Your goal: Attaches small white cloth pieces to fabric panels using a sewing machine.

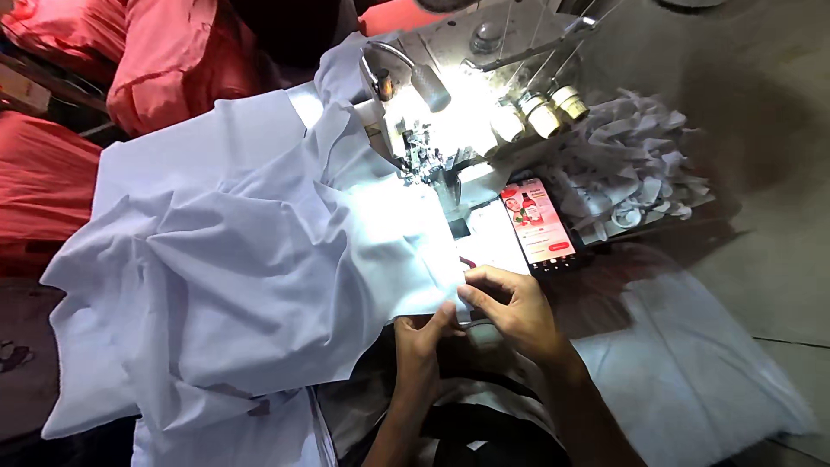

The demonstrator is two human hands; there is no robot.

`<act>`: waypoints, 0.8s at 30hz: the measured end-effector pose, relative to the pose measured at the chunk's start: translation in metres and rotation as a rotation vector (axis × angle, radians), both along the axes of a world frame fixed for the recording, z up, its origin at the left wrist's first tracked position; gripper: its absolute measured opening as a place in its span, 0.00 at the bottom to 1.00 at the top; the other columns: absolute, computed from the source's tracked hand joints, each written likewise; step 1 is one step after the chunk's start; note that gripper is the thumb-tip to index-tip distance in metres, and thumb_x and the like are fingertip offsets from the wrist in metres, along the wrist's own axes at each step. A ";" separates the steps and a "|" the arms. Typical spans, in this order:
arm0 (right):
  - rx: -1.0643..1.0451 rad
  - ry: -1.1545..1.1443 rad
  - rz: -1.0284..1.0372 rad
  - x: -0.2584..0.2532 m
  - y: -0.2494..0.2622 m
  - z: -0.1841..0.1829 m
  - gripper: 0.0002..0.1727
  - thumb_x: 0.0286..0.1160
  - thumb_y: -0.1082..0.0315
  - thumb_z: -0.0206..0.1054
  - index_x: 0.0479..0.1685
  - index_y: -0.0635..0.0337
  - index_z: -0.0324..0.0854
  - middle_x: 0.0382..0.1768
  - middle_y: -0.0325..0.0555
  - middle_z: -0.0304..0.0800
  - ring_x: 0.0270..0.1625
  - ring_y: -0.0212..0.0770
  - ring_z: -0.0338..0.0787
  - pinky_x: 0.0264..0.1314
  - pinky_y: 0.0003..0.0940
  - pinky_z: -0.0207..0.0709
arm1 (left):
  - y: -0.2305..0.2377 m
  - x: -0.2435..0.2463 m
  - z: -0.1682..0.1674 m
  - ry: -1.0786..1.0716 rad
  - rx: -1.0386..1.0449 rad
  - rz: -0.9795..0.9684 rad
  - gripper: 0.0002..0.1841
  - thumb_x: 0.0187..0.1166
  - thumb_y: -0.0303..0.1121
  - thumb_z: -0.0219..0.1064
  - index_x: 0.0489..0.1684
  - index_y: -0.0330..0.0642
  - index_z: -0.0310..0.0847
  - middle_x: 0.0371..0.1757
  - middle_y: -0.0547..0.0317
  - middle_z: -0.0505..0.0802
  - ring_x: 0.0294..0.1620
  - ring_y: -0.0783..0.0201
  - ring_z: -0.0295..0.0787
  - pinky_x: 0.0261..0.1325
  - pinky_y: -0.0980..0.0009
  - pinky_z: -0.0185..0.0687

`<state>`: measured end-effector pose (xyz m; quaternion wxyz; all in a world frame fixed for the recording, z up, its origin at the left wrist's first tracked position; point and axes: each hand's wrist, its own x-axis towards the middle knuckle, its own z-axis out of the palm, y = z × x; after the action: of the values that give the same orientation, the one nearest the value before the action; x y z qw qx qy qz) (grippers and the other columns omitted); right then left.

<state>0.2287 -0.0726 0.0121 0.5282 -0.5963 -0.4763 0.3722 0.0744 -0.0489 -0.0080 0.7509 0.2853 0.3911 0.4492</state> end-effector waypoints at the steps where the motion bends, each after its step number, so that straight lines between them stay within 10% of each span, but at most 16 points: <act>1: 0.004 -0.005 0.000 0.001 -0.001 0.000 0.08 0.78 0.67 0.71 0.46 0.61 0.91 0.39 0.36 0.95 0.41 0.24 0.93 0.47 0.19 0.88 | 0.001 0.003 0.001 0.012 0.005 0.033 0.11 0.72 0.25 0.75 0.45 0.27 0.82 0.30 0.45 0.93 0.27 0.59 0.94 0.36 0.63 0.94; 11: -0.084 -0.042 -0.003 -0.001 -0.008 0.001 0.15 0.67 0.56 0.80 0.47 0.55 0.90 0.31 0.28 0.89 0.28 0.19 0.82 0.30 0.14 0.75 | -0.004 0.015 -0.008 0.099 0.133 0.213 0.10 0.66 0.20 0.79 0.40 0.26 0.86 0.30 0.45 0.94 0.29 0.61 0.95 0.39 0.66 0.95; 24: -0.149 -0.175 -0.069 -0.007 -0.024 0.008 0.12 0.71 0.58 0.76 0.48 0.51 0.90 0.34 0.27 0.92 0.33 0.19 0.87 0.36 0.14 0.82 | -0.010 0.013 -0.009 0.054 0.120 0.193 0.08 0.71 0.23 0.76 0.41 0.27 0.85 0.30 0.46 0.95 0.27 0.62 0.94 0.38 0.68 0.94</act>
<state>0.2215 -0.0971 0.0198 0.4511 -0.6802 -0.4709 0.3348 0.0873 -0.0586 -0.0174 0.6747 0.3031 0.4093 0.5342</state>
